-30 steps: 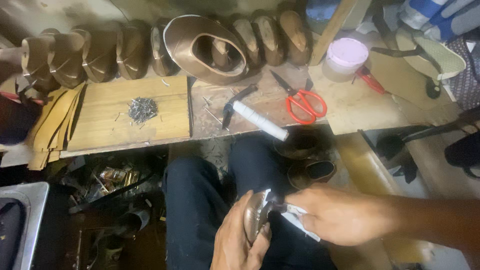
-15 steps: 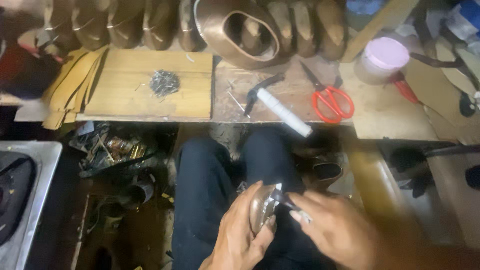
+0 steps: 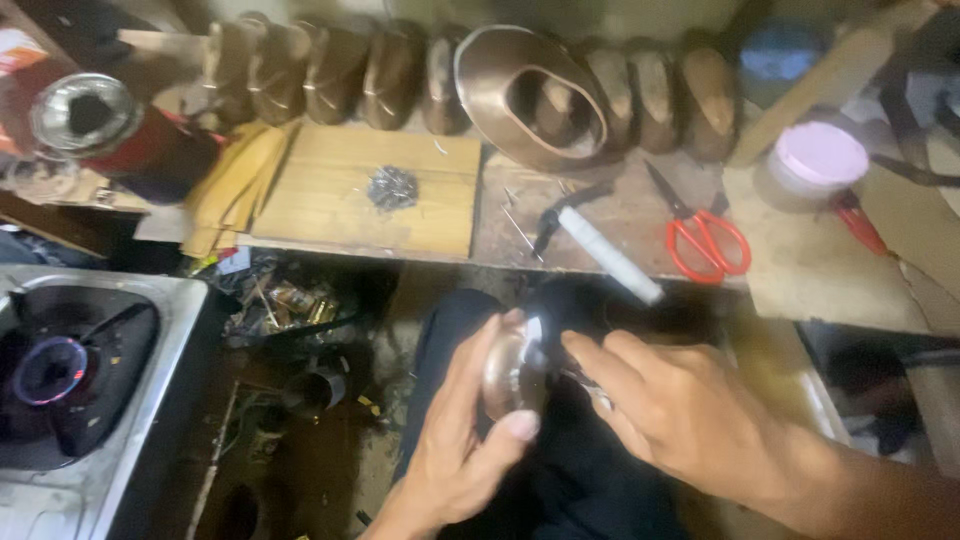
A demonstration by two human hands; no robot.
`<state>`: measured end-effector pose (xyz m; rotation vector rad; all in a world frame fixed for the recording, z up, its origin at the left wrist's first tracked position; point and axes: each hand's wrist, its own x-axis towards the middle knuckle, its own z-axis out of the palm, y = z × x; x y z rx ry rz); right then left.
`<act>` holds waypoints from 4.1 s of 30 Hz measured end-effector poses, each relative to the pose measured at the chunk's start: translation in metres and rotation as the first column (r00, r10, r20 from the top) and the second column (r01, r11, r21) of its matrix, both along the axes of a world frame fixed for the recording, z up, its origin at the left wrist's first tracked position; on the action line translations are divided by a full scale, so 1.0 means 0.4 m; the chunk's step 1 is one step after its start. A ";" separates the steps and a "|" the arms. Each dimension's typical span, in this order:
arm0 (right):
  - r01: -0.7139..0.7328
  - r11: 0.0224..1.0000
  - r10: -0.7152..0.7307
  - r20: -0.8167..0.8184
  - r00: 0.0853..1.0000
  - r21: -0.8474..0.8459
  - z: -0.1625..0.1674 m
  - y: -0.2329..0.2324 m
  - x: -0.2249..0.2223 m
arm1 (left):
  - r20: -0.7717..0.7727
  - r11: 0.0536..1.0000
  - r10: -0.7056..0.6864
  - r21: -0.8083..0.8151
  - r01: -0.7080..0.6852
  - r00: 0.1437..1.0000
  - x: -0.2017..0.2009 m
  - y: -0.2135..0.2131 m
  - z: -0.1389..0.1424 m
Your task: The person holds a brown shoe and repeatedly rubs its edges with a white cloth, then uses a hammer to tap the shoe's edge. The person continues to rub and tap the shoe's edge while turning it over to work on different sides.
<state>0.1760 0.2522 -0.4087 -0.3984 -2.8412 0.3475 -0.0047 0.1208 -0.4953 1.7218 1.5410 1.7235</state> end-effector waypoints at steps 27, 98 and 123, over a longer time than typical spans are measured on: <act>0.230 0.698 0.056 0.372 0.927 -0.679 0.030 -0.078 0.059 | -0.074 0.874 -0.104 -0.482 0.055 0.992 0.022 -0.091 0.071; 0.056 0.949 0.036 0.282 0.959 -0.312 0.161 0.129 -0.066 | -0.091 0.825 -0.106 -0.565 0.036 0.990 -0.093 0.145 0.190; 0.178 0.976 -0.151 0.204 0.967 -0.123 0.048 0.096 -0.053 | -0.075 0.891 0.011 -0.453 -0.044 0.997 -0.072 0.168 0.197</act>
